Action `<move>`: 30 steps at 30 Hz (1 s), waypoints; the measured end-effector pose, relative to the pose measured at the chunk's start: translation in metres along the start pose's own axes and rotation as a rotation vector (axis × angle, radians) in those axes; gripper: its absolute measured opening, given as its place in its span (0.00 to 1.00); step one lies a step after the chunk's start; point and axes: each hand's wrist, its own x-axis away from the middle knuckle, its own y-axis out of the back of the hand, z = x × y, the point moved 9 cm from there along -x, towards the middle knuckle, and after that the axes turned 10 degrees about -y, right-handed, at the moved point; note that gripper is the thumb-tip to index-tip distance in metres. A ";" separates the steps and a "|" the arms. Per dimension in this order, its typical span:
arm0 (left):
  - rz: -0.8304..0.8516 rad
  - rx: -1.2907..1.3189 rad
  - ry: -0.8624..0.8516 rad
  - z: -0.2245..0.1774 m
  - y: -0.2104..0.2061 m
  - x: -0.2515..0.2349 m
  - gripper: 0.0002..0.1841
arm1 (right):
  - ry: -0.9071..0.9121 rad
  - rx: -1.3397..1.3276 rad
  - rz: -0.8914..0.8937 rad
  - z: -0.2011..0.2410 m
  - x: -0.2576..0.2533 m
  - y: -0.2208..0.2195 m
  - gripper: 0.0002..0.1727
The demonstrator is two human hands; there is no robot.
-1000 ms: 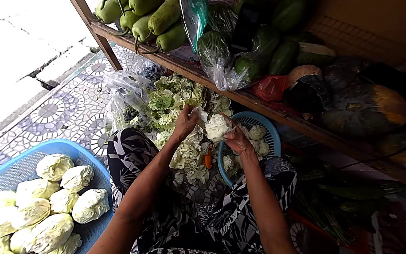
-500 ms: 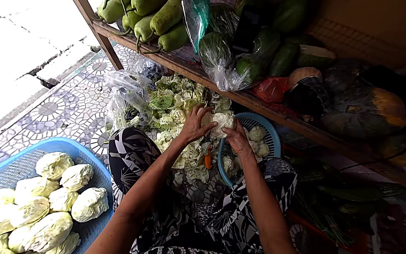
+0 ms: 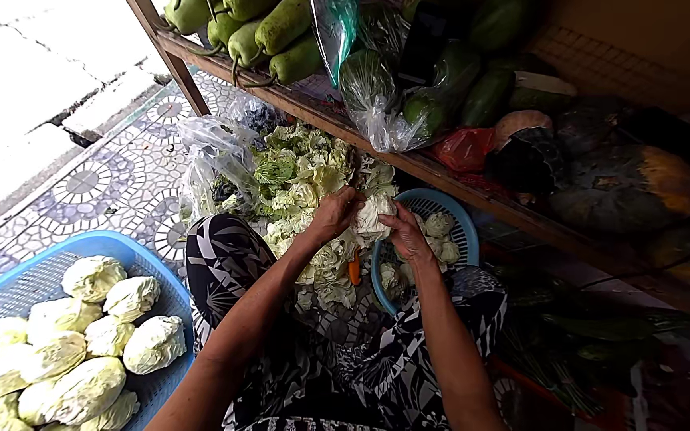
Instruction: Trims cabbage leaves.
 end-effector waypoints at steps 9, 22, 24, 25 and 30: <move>0.009 0.319 0.280 0.027 -0.007 0.001 0.22 | -0.008 0.060 -0.101 0.008 0.001 0.006 0.31; 0.236 0.429 0.398 0.024 -0.026 0.005 0.30 | 0.002 0.310 -0.189 0.009 0.001 0.006 0.35; 0.248 0.429 0.414 0.026 -0.026 0.005 0.29 | -0.006 0.320 -0.192 0.008 0.001 0.007 0.36; 0.261 0.429 0.417 0.026 -0.027 0.006 0.29 | -0.009 0.327 -0.189 0.007 0.000 0.007 0.37; 0.291 0.453 0.419 0.027 -0.028 0.006 0.31 | -0.015 0.303 -0.192 0.006 0.001 0.010 0.36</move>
